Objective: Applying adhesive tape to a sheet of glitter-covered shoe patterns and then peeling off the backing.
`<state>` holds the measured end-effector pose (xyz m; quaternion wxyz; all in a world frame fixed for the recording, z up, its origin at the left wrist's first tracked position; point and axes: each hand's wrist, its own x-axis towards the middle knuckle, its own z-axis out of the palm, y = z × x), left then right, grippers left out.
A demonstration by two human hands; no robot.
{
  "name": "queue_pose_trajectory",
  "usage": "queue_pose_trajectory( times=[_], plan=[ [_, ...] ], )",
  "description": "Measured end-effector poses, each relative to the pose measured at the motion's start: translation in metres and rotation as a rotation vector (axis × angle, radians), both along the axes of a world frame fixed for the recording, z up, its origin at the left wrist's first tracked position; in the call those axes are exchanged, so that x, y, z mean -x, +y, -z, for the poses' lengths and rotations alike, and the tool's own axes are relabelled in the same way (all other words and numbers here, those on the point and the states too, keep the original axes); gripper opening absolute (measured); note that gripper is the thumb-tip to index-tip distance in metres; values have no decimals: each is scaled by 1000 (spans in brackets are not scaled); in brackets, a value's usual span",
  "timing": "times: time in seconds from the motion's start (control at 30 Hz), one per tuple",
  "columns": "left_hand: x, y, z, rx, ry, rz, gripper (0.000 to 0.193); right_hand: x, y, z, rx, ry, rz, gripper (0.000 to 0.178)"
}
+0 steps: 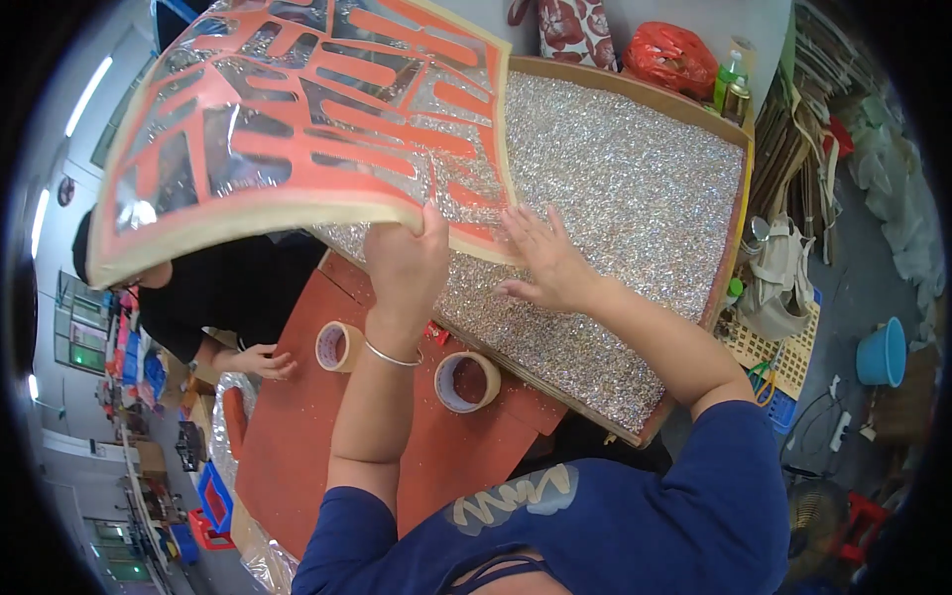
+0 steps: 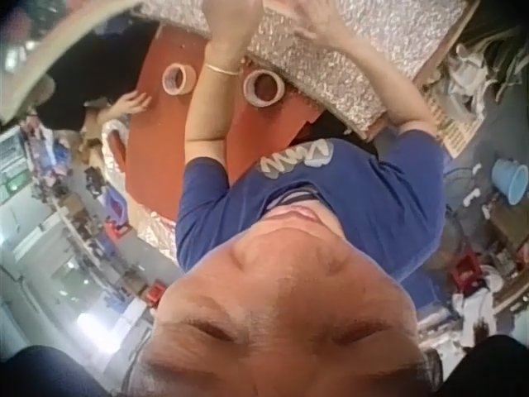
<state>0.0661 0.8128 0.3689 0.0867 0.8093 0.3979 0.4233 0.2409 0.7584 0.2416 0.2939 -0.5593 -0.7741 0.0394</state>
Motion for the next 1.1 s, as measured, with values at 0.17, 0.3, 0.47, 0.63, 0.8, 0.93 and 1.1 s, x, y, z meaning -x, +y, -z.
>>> queue_pose_trajectory(
  times=[0.17,0.3,0.47,0.63,0.8,0.93,1.1],
  plan=[
    [-40,-25,-48,-70,-79,83,12,-44,1,-12,-216,427,17,81],
    [-55,-22,-41,-137,161,94,28,-18,-13,-18,-249,195,116,71],
    [-82,-33,-44,-183,107,129,65,-23,-8,-25,-246,145,126,55],
    [-112,-26,-53,302,-153,410,64,-38,1,-23,43,736,85,32],
    [-64,44,-5,-46,-243,50,72,-92,-4,-50,37,1238,221,20],
    [-10,92,68,241,-291,-358,78,-141,-1,-37,42,1468,27,21],
    [16,117,115,755,-804,-26,64,-176,-10,-33,424,1527,-82,25]
  ],
)
